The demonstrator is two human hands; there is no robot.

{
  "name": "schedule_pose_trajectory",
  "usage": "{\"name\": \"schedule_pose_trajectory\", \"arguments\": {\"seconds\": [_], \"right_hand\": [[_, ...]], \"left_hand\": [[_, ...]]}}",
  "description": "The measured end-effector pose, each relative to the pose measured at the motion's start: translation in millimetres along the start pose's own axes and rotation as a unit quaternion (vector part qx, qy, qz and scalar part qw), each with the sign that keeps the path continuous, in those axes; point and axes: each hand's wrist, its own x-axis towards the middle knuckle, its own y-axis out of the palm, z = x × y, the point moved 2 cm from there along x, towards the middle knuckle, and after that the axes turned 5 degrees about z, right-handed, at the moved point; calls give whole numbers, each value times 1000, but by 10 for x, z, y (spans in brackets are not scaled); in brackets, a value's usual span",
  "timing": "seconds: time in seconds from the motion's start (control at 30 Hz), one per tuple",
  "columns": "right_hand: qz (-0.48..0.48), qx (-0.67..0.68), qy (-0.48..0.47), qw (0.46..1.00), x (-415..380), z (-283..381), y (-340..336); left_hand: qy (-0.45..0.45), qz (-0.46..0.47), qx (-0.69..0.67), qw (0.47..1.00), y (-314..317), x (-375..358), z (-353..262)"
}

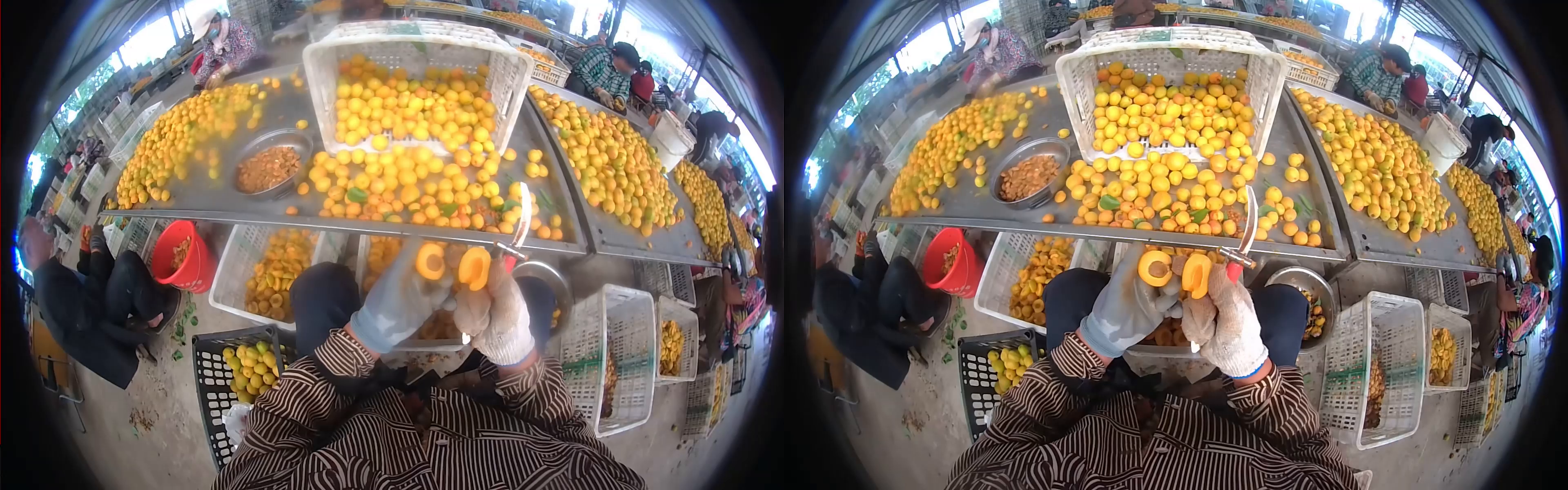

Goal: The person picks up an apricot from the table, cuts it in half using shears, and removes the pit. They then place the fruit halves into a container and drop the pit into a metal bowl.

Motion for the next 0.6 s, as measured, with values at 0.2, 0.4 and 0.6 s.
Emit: {"name": "schedule_pose_trajectory", "arguments": {"seconds": [0.2,0.4,0.6], "right_hand": [[-58,-302,-115,945,-2,-206,-107],[-44,-616,-147,772,-68,-197,43],[-65,-222,-103,967,-27,221,35]], "left_hand": [[39,-15,-55,998,-139,34,194],[-14,22,-105,994,-420,34,389],[-133,16,-65,989,-390,-8,350]]}}
